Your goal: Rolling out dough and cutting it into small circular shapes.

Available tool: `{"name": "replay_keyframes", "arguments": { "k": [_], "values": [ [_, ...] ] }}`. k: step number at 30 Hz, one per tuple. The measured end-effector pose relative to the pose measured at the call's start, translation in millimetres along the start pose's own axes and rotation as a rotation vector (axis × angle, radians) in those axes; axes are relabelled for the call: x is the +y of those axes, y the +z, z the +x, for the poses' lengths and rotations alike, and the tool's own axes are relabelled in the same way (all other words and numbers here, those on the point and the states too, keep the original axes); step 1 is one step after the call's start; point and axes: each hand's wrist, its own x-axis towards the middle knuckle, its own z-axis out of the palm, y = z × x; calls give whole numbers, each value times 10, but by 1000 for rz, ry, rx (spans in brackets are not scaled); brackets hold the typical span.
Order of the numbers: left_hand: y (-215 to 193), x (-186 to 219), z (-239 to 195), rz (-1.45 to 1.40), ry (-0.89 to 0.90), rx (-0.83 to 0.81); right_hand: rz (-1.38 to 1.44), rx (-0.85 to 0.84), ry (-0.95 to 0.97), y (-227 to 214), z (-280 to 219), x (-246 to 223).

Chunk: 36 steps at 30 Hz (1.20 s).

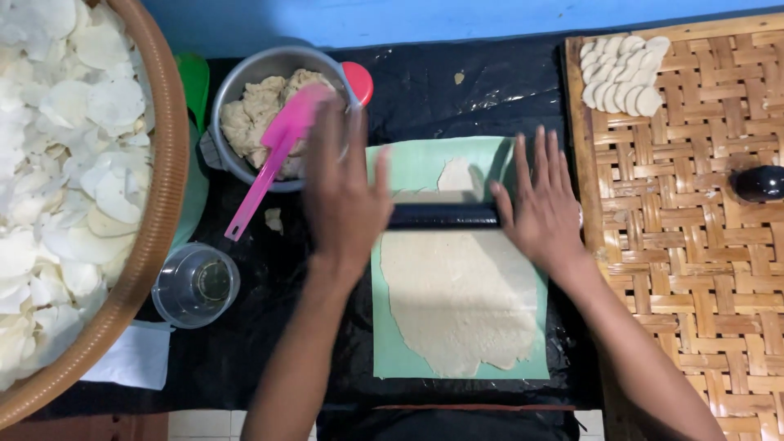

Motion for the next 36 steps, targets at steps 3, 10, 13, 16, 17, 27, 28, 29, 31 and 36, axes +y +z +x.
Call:
{"name": "replay_keyframes", "arguments": {
  "k": [3, 10, 13, 16, 17, 27, 28, 29, 31, 36],
  "values": [
    [-389, -331, 72, 105, -125, 70, -6, -9, -56, -11, -387, -69],
    [-381, -887, -126, 152, -245, -36, -64, -74, -118, -28, -988, -156],
    [-294, -950, -119, 126, -220, -32, -6, -73, -109, -68, -1068, -179],
    [-277, -919, -63, 220, -231, -51, 26, -57, -107, -82, -1069, -179],
    [-252, -911, -54, 221, -246, -50, 41, -51, -100, -110, -1044, -194],
    [-709, -550, 128, 276, -474, -324, 28, -63, -77, -108, -891, -248],
    [-714, -542, 161, 281, -477, -316, 31, -58, -86, -133, -831, -321],
    [-718, -530, 195, 314, -505, -356, 43, -53, -123, -162, -772, -392],
    [-739, -501, 258, 349, -527, -393, 56, -41, -158, -188, -630, -553],
    [-743, -467, 310, 367, -591, -464, 351, -104, -150, -95, 6, -918]
  ]
}}
